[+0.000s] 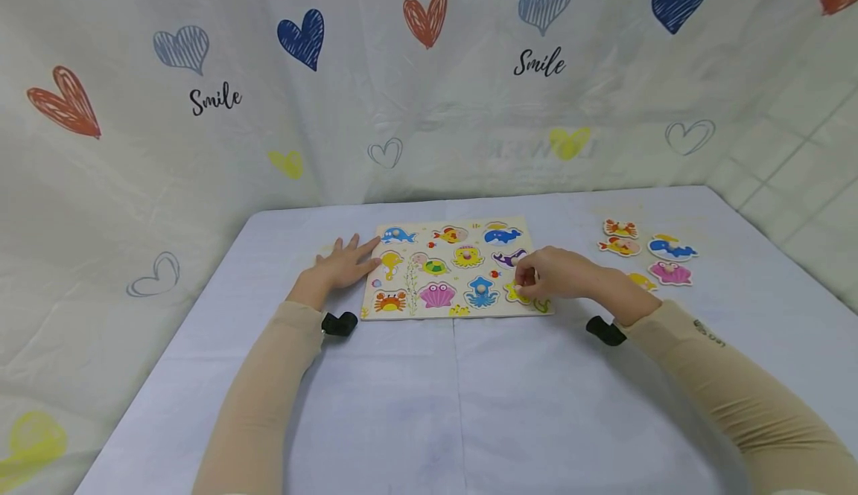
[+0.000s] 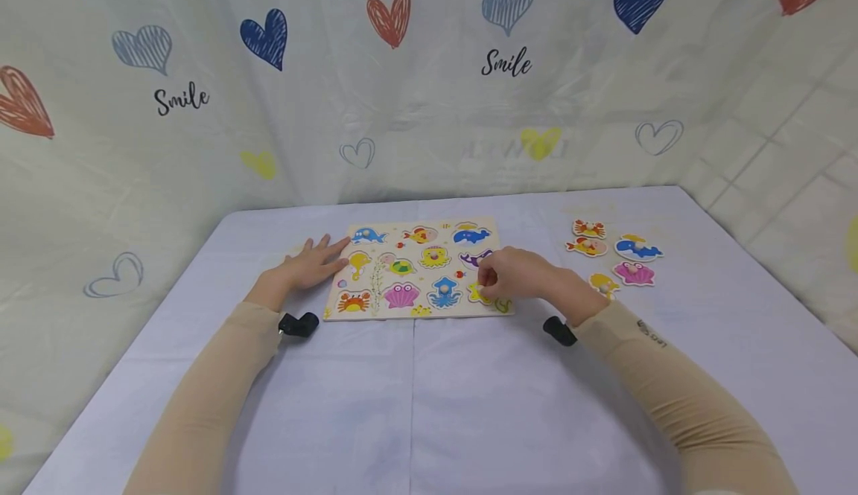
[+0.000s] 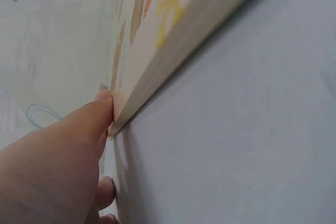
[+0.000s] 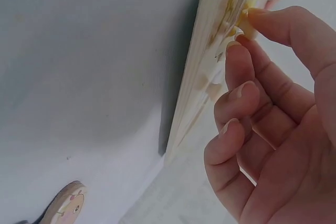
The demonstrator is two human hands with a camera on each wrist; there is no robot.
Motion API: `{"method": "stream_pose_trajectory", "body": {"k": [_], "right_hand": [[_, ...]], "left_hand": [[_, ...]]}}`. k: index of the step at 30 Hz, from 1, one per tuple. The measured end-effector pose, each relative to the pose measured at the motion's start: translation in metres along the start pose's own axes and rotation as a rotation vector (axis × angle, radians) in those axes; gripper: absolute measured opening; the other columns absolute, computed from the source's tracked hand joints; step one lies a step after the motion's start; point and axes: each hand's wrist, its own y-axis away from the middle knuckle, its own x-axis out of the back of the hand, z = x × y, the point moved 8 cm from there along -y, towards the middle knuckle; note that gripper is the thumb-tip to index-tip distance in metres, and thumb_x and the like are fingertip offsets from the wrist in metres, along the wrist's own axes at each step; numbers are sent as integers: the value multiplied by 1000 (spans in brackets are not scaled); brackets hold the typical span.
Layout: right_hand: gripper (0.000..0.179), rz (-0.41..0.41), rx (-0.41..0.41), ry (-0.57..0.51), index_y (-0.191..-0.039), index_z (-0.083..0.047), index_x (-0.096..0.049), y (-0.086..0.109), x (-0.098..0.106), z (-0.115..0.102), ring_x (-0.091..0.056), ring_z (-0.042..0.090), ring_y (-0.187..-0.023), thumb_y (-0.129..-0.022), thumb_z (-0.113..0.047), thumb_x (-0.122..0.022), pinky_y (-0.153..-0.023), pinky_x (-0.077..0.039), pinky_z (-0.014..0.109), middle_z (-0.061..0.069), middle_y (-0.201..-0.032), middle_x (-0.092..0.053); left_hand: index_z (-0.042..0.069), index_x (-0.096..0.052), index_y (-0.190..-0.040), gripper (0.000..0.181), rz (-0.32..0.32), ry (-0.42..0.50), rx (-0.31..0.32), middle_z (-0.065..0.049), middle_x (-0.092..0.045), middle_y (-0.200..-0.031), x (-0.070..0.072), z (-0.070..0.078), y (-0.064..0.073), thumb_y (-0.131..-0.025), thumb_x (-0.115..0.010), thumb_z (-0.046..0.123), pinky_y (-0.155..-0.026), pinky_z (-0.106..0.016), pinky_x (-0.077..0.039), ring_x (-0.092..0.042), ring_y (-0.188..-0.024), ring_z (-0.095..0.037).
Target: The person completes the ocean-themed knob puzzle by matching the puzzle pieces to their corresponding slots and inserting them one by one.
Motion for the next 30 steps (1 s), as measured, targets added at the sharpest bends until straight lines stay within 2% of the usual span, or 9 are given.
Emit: {"method": "stream_pose_trajectory", "body": {"k": [11,16,23,30], "right_hand": [[10,2,-16,-3,-91,-15,-68,0,-2,0,-54,17,-77,-95,-21,-75,-67,-43,32,-2,-79,-58],[10,9,-13,-40,-94,-15,-71,3,0,3,-54,17,-78,-94,-24,-76,-67,-43,31,-1,-80,-59],[15,60,34,-107,-106,-14,-75,12,12,15,-55,19,-82,-95,-24,-76,-66,-47,30,-1,-85,-61],[14,111,75,-165,-110,-11,-74,24,25,32,-56,20,-83,-97,-16,-72,-67,-49,28,-1,-88,-62]], "left_hand": [[27,-16,-166,66,2,2,0,-21,0,-170,0,-1,-1,-109,-37,52,-111,-79,0,8,-152,-51],[27,-16,-166,66,0,8,-1,-21,0,-170,0,-2,-2,-109,-37,53,-111,-79,0,8,-152,-50],[27,-17,-166,67,-1,-1,-5,-22,0,-170,-1,-1,-1,-108,-37,54,-111,-79,-1,7,-152,-51],[27,-16,-166,67,3,0,5,-21,0,-170,-1,-1,-1,-108,-37,53,-112,-78,0,8,-152,-50]]}}
